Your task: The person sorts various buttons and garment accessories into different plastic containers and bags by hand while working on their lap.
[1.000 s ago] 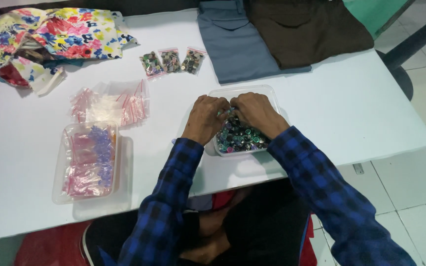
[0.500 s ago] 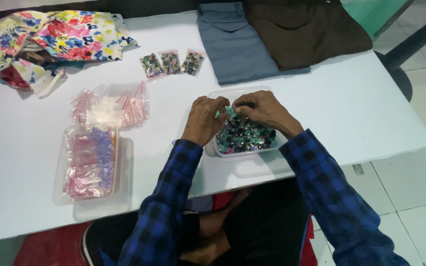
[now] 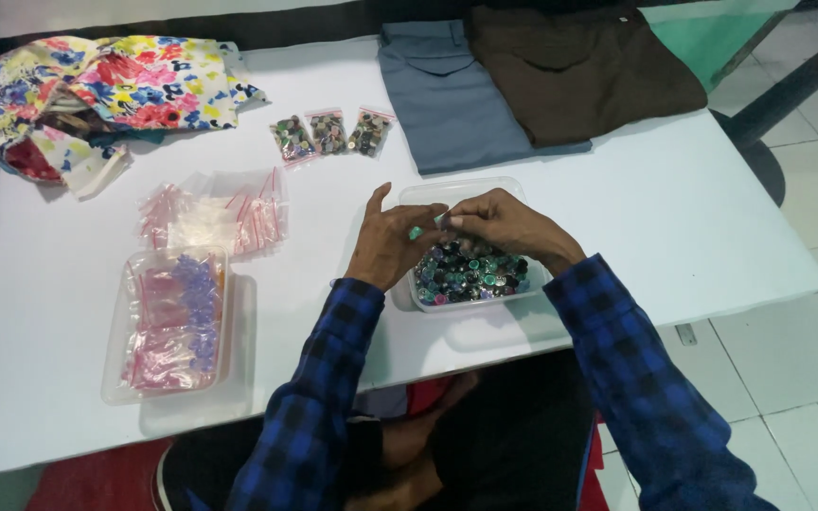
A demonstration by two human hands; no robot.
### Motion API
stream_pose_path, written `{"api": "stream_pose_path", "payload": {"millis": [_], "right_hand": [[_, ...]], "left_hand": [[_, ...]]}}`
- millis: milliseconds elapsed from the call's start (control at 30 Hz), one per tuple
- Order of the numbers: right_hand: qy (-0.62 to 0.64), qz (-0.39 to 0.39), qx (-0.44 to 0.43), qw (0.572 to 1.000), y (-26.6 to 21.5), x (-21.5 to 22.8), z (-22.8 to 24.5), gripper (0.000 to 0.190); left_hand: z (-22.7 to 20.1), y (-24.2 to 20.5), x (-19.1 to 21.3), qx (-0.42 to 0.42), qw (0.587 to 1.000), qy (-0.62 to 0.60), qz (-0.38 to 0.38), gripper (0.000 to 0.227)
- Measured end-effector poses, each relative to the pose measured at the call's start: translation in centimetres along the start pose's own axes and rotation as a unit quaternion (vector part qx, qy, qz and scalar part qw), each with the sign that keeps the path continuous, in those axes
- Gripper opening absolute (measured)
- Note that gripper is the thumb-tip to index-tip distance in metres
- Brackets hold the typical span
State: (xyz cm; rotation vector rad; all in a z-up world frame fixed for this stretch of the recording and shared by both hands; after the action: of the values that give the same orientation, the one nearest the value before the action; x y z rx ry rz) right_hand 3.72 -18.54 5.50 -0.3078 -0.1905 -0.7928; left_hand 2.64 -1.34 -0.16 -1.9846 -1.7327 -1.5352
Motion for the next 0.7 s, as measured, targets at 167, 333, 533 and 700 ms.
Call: {"api": "stream_pose_path", "payload": {"millis": [167, 333, 533, 700], "right_hand": [[0.011, -0.001, 0.018, 1.000, 0.2, -0.1, 0.8, 0.020], [0.014, -0.004, 0.040, 0.999, 0.4, 0.1, -0.3, 0.021], [0.078, -0.015, 0.056, 0.995, 0.1, 0.1, 0.1, 0.020], [0.094, 0.007, 0.077, 0.993, -0.4, -0.3, 1.4, 0.019]], "left_hand": [[-1.7, 0.5, 1.3, -0.003, 0.999, -0.035, -0.012, 0.032], [-0.3, -0.2, 0.3, 0.026, 0.995, -0.087, -0.037, 0.027], [0.6, -0.4, 0.4, 0.072, 0.972, -0.221, -0.038, 0.029], [-0.5, -0.2, 1.7, 0.064, 0.974, -0.214, -0.042, 0.028]]}}
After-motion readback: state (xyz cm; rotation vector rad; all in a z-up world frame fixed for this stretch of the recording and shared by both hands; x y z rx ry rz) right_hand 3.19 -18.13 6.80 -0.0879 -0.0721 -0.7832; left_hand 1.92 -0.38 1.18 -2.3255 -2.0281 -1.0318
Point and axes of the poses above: each hand's wrist, its own y-axis towards the middle knuckle, its own x-axis out of the back of the hand, z = x × y, the point moved 5 cm from there along y, towards the middle knuckle, and after that the axes turned 7 degrees about z, right-handed, at the moved point
